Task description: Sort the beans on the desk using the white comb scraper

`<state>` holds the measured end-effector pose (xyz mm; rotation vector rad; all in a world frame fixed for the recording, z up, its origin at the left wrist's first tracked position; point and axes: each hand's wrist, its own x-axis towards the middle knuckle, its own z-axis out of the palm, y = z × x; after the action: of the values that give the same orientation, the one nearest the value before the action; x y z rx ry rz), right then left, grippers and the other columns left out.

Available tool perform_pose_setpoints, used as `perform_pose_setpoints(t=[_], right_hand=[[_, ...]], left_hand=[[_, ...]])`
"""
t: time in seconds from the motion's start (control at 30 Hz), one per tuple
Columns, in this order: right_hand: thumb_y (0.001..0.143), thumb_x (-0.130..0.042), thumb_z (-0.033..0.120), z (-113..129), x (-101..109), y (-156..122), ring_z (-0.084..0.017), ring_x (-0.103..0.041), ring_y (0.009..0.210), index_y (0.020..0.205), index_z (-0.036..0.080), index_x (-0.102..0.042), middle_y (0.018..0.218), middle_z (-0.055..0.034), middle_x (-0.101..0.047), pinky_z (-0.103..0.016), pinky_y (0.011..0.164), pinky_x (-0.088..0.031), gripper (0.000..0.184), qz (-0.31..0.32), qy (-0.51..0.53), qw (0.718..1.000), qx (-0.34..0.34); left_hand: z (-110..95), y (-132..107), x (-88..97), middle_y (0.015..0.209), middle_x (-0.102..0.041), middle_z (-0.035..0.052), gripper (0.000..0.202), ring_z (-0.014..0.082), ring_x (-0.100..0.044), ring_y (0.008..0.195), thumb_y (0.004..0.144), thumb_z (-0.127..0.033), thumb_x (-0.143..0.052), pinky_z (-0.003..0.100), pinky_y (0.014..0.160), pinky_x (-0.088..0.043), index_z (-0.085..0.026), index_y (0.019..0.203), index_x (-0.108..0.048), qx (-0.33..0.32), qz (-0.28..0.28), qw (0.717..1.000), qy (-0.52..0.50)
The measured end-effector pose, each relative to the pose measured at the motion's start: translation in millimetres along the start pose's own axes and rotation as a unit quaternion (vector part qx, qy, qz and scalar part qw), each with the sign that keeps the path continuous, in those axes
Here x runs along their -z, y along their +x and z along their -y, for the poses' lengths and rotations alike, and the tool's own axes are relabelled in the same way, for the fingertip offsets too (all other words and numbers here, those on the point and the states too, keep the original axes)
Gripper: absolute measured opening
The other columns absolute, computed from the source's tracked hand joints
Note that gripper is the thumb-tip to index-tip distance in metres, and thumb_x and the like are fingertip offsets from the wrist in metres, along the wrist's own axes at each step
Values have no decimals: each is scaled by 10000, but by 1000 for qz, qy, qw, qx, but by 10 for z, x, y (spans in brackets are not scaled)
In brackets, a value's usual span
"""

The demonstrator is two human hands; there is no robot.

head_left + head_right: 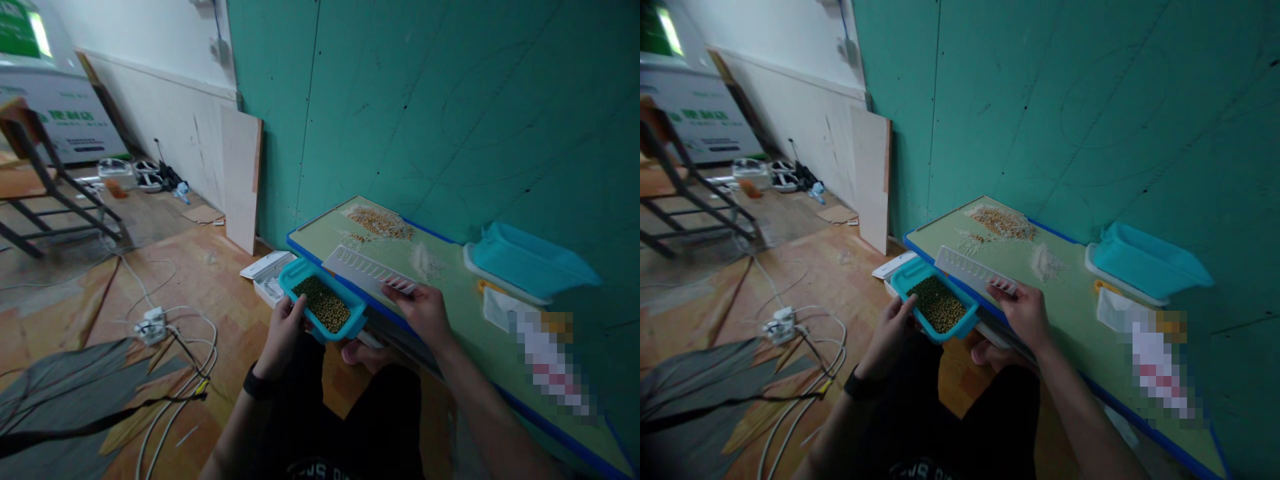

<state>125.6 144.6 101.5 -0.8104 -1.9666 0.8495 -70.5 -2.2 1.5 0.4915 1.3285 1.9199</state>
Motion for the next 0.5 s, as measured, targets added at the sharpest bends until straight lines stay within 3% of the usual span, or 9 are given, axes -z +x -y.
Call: perform_pose_setpoints(t=[0.23,0.37,0.5], right_hand=[[882,-655,418,61,-133,65,-234,-757,834,946,164,-776,904,-92,-793,-292,738,-569,288,-49,-120,989,71],[957,-533,254,261,-468,15,-197,-757,862,1093,170,-749,997,-100,-789,-270,816,-553,269,7,-229,958,170],[967,-422,135,395,-838,81,-177,-717,1060,1290,173,-640,1259,-105,-710,-254,900,-527,392,90,-315,919,219]], left_hand=[[10,-17,-7,539,-597,-39,447,128,-566,453,734,-573,-771,229,455,-453,-172,851,-612,7,-2,1000,-9],[13,-13,-10,519,-594,-41,470,128,-558,440,689,-582,-800,233,452,-463,-175,814,-601,14,-3,1000,-9],[25,-4,-15,512,-585,-49,468,121,-543,422,679,-572,-811,226,434,-447,-176,820,-607,15,3,1000,-19]])
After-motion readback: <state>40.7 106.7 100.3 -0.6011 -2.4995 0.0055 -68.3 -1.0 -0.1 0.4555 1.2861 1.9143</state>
